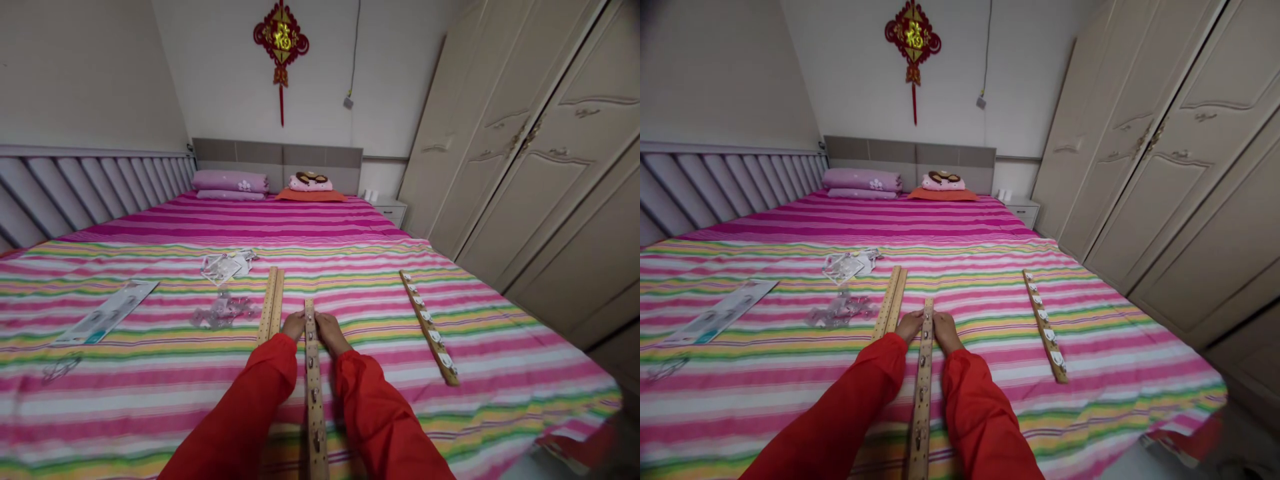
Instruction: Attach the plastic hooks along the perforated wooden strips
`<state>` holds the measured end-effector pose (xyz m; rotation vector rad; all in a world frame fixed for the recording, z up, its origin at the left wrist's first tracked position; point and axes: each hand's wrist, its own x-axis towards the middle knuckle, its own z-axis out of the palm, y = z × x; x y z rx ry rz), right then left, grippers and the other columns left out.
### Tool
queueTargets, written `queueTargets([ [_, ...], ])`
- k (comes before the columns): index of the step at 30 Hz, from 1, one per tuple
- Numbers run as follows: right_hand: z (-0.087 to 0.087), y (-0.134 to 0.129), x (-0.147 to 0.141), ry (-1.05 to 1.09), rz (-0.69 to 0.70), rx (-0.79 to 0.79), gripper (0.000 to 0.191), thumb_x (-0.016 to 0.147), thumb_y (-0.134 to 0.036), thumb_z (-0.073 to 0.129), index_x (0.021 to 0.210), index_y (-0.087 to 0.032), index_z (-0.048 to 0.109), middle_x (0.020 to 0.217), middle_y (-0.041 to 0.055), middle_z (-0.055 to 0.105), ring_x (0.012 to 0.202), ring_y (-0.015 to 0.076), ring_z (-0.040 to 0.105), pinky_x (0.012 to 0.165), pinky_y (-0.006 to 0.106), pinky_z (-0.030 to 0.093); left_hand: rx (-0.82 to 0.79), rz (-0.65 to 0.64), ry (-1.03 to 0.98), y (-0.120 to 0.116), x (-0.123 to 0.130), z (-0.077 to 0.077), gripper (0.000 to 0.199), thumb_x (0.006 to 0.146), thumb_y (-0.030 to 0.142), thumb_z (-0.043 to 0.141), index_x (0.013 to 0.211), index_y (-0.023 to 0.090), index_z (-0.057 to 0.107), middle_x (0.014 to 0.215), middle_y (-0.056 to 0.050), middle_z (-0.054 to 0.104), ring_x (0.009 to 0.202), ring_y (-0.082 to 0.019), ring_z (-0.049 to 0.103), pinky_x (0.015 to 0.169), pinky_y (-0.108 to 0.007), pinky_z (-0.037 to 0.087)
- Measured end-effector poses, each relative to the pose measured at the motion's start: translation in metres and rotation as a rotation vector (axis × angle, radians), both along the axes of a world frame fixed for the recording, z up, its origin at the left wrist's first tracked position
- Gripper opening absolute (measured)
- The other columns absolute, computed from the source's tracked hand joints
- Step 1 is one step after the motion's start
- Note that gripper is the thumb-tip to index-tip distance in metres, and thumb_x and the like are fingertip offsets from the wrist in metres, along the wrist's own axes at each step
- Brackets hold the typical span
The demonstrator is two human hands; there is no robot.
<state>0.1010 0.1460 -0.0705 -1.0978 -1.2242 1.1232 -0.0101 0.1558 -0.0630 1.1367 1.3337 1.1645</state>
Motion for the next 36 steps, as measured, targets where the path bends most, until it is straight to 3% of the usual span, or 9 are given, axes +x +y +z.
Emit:
queueTargets([
  [7,-0.003,-0.021,0.006,-0.035,0.008,-0.002,0.036,0.072,-0.04,0.055,0.042,-0.019,0.057,0.041,-0.0029,0.05,0.045,0.0118,0.039,0.045,0.024,0.031,-0.017,-0.04,0.008,-0.024,-0.005,0.001,0.012,0.063,0.018,0.065,0.072,0.018,0.073,0.066,-0.003,0.071,0.075,-0.021,0.065,0.077,-0.031,0.05],
  [15,-0.006,-0.047,0.007,-0.016,-0.011,-0.015,0.036,0.075,-0.046,0.053,0.06,-0.017,0.066,0.047,-0.0026,0.053,0.048,0.0126,0.042,0.047,0.024,0.034,-0.001,-0.102,-0.016,-0.047,-0.002,0.003,0.026,0.067,0.032,0.065,0.085,0.014,0.071,0.076,-0.007,0.072,0.079,-0.021,0.065,0.081,-0.034,0.049],
  [26,-0.001,-0.061,0.007,0.042,-0.002,-0.007,0.035,0.074,-0.045,0.055,0.076,-0.016,0.074,0.058,0.0005,0.06,0.058,0.0156,0.049,0.054,0.026,0.04,0.039,-0.201,-0.015,-0.072,-0.008,0.015,0.029,0.07,0.031,0.061,0.091,0.014,0.072,0.086,-0.005,0.073,0.086,-0.02,0.064,0.089,-0.034,0.046],
  [36,0.006,-0.071,0.004,0.185,-0.018,-0.078,0.03,0.066,-0.04,0.064,0.08,-0.015,0.075,0.045,-0.0045,0.051,0.05,0.0127,0.044,0.047,0.024,0.035,-0.047,-0.173,0.027,-0.085,-0.007,0.013,0.027,0.072,0.028,0.059,0.091,0.013,0.072,0.07,-0.003,0.072,0.066,-0.015,0.064,0.066,-0.026,0.05],
])
